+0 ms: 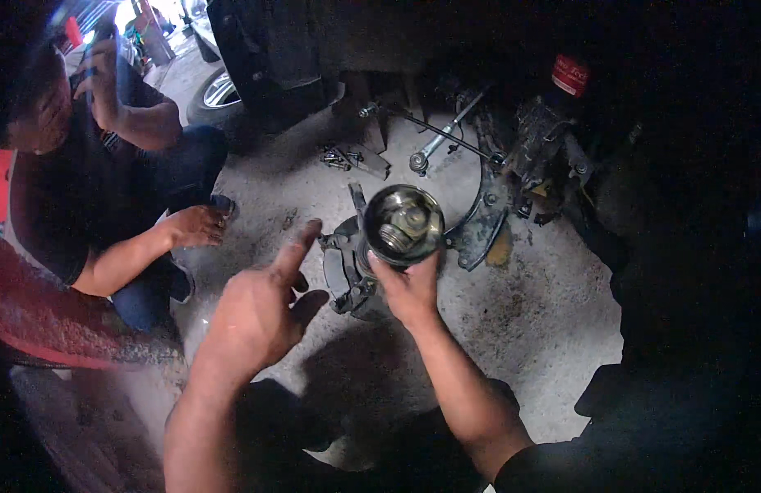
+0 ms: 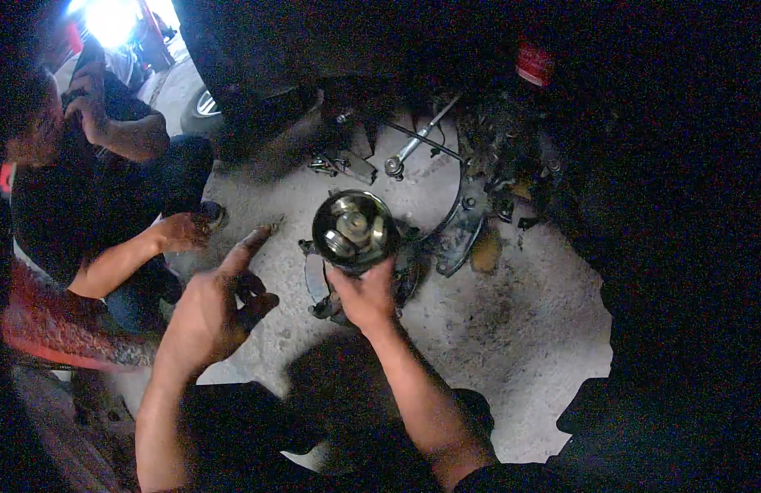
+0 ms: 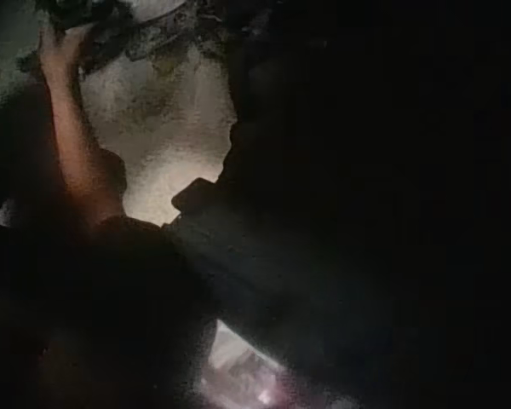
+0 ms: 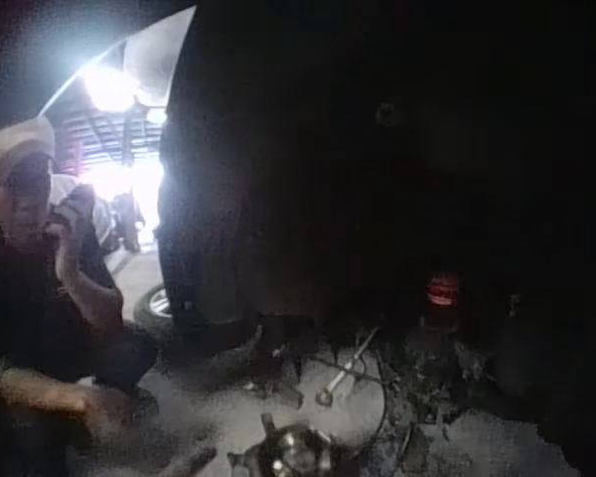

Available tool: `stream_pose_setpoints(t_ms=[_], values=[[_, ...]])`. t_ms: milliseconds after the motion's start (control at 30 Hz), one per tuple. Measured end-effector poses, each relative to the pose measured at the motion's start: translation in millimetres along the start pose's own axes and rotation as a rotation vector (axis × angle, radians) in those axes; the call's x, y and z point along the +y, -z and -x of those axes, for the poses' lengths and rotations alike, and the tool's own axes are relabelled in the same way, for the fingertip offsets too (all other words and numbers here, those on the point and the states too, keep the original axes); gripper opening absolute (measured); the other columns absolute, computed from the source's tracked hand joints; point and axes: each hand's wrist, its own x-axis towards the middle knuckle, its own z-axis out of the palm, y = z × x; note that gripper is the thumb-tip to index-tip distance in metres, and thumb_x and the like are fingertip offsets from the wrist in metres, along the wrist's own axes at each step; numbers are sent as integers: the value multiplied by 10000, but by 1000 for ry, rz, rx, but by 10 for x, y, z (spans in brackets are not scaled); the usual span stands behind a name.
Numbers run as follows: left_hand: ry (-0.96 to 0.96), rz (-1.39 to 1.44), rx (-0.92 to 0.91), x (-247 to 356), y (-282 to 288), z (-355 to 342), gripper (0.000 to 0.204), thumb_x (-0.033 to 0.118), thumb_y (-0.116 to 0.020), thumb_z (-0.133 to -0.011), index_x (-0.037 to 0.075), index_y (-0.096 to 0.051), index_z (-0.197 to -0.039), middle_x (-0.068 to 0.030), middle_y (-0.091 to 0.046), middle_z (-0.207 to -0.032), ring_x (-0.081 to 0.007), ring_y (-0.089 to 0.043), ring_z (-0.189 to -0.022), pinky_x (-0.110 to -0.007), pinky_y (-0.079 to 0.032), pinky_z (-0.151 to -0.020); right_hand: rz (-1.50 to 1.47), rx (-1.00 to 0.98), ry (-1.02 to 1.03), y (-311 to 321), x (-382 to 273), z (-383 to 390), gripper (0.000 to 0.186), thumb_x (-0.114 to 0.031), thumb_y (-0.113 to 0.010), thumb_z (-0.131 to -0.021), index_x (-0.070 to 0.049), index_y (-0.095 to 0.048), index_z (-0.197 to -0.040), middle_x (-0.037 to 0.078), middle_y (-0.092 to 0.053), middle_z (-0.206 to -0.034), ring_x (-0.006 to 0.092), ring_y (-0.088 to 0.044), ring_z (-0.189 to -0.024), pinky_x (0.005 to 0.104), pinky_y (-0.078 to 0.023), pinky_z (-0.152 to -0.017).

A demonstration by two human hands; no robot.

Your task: The person assembles a constant velocity joint by inserting the tripod into the housing and fitting the boot over the axle.

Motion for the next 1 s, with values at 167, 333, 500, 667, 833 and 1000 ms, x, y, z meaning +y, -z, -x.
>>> stream_pose_setpoints(t_ms=[167, 333, 500, 667, 833, 1000], values=[[-107, 78, -47, 137, -65, 17, 766, 72, -705, -823, 187, -354, -1495, -157, -689, -794, -355, -675, -738, -428, -513, -699, 54, 45, 70, 89, -72, 134, 467, -22, -728, -801, -9, -515, -1217, 89, -606, -1168, 181, -593, -1055, 333, -457, -951], [-274, 62, -154, 151, -151, 30, 911, 96, -704, -749, 168, -237, -1529, -249, -659, -860, -442, -637, -809, -504, -519, -740, 115, 40, 9, 154, 100, 321, 695, -113, -775, -740, 9, -419, -1324, 147, -558, -1279, 290, -553, -1174, 413, -378, -1062], [-247, 55, -215, 192, -140, 51, 921, 98, -691, -755, 208, -222, -1539, -257, -662, -859, -458, -638, -818, -511, -513, -733, 126, 45, 60, 143, 179, 452, 549, -131, -781, -722, -19, -557, -1212, 143, -617, -1189, 321, -566, -1151, 427, -397, -1031], [-309, 137, -154, 178, -183, 1, 907, 110, -686, -778, 241, -218, -1543, -275, -653, -808, -481, -636, -784, -531, -500, -708, 350, 65, 159, 208, 140, 450, 455, -137, -763, -717, -51, -614, -1138, 116, -644, -1137, 312, -593, -1090, 426, -424, -1003], [-308, 120, -152, 159, -281, -32, 758, 219, -699, -849, 219, -323, -1507, -246, -647, -788, -468, -634, -774, -509, -503, -698, 158, 36, 78, 203, 185, 499, 472, -102, -749, -701, -44, -603, -1146, 113, -646, -1129, 303, -602, -1068, 424, -438, -984], [-388, 164, -18, 128, -451, -111, 631, 268, -709, -854, 150, -443, -1414, -212, -655, -826, -437, -639, -796, -484, -512, -701, 325, 18, 121, 213, 87, 451, 488, -116, -753, -698, -40, -594, -1153, 110, -645, -1123, 307, -600, -1063, 418, -440, -981]])
